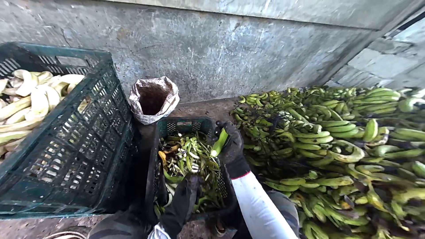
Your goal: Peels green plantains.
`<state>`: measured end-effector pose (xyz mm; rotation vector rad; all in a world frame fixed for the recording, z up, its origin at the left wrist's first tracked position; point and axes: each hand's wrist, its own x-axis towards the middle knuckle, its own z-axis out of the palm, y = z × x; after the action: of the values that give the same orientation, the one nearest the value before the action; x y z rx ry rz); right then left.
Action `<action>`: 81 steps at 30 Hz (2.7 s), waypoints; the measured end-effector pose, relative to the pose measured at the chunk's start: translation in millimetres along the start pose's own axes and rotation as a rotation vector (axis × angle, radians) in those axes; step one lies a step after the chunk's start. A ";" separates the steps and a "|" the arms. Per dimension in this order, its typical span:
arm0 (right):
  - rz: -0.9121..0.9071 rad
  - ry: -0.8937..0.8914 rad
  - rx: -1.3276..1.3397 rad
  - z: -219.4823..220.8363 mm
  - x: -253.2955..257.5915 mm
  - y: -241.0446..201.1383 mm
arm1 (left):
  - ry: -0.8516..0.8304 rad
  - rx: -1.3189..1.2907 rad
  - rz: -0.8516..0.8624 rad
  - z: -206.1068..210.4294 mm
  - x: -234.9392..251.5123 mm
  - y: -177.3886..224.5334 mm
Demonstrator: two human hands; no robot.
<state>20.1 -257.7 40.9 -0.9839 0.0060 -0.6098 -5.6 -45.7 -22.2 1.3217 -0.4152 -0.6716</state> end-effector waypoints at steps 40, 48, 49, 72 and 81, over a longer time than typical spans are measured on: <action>0.317 0.155 0.219 14.8 -59.0 73.8 | 0.025 0.832 -0.125 -20.5 25.0 -6.6; 0.558 -0.139 0.172 -2.6 -69.1 51.5 | 0.029 1.254 -0.223 -36.9 31.3 33.9; 0.662 -0.200 0.119 -5.6 -69.2 44.7 | 0.029 1.349 -0.191 -41.0 33.0 45.4; 0.580 -0.312 -0.857 105.5 97.3 77.3 | 0.599 -0.081 0.045 -132.8 55.3 80.8; 0.692 -1.018 -1.892 32.6 -62.4 153.0 | 0.584 -0.135 0.059 -122.3 44.1 90.0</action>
<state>50.3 -140.7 -76.3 -2.8288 0.0209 0.8948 123.7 25.3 34.8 1.3029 0.0642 -0.2362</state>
